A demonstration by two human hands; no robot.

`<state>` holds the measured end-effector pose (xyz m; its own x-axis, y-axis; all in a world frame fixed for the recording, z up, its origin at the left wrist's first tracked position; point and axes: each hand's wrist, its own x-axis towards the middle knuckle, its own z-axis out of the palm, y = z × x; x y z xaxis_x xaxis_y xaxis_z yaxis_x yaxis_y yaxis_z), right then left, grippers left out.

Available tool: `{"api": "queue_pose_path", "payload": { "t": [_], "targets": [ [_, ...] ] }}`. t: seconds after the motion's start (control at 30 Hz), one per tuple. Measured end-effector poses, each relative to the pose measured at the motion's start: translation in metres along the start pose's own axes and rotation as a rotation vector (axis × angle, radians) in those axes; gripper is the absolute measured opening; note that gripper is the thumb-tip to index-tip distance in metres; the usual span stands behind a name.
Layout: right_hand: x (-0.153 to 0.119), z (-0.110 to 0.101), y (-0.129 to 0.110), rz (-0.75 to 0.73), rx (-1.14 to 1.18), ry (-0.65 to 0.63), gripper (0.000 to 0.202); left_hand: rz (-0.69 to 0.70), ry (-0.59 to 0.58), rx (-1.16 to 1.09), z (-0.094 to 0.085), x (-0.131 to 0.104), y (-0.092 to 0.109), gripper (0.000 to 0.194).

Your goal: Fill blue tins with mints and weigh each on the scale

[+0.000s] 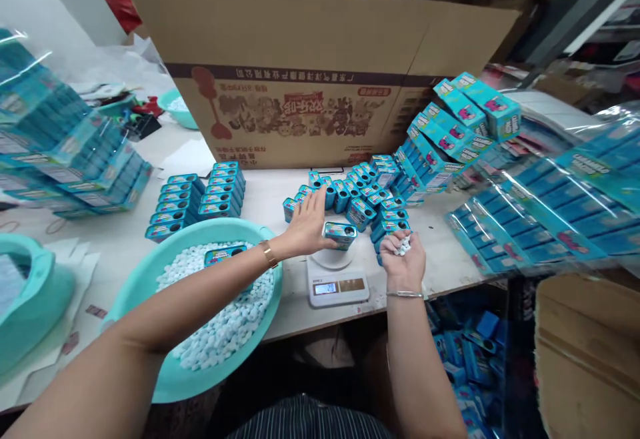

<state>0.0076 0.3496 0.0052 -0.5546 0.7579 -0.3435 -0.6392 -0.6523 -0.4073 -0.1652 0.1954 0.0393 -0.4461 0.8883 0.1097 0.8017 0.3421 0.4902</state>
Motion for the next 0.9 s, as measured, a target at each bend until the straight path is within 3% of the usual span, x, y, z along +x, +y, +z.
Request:
{"api": "queue_pose_path", "payload": {
  "t": [0.1, 0.3, 0.73, 0.9],
  "targets": [
    [-0.005, 0.011, -0.006, 0.012, -0.003, 0.035, 0.032, 0.025, 0.073, -0.05, -0.021, -0.009, -0.01, 0.123],
    [-0.008, 0.029, -0.009, 0.003, -0.059, 0.037, 0.033, 0.006, 0.001, -0.043, -0.046, -0.027, -0.02, 0.099],
    [-0.002, 0.051, 0.02, -0.089, -0.343, -0.113, 0.03, -0.01, -0.169, 0.026, -0.033, -0.034, -0.016, 0.089],
    [-0.004, 0.043, 0.025, -0.186, -0.779, -0.241, 0.031, 0.001, -0.18, 0.057, -0.029, -0.033, -0.013, 0.083]
  ]
}}
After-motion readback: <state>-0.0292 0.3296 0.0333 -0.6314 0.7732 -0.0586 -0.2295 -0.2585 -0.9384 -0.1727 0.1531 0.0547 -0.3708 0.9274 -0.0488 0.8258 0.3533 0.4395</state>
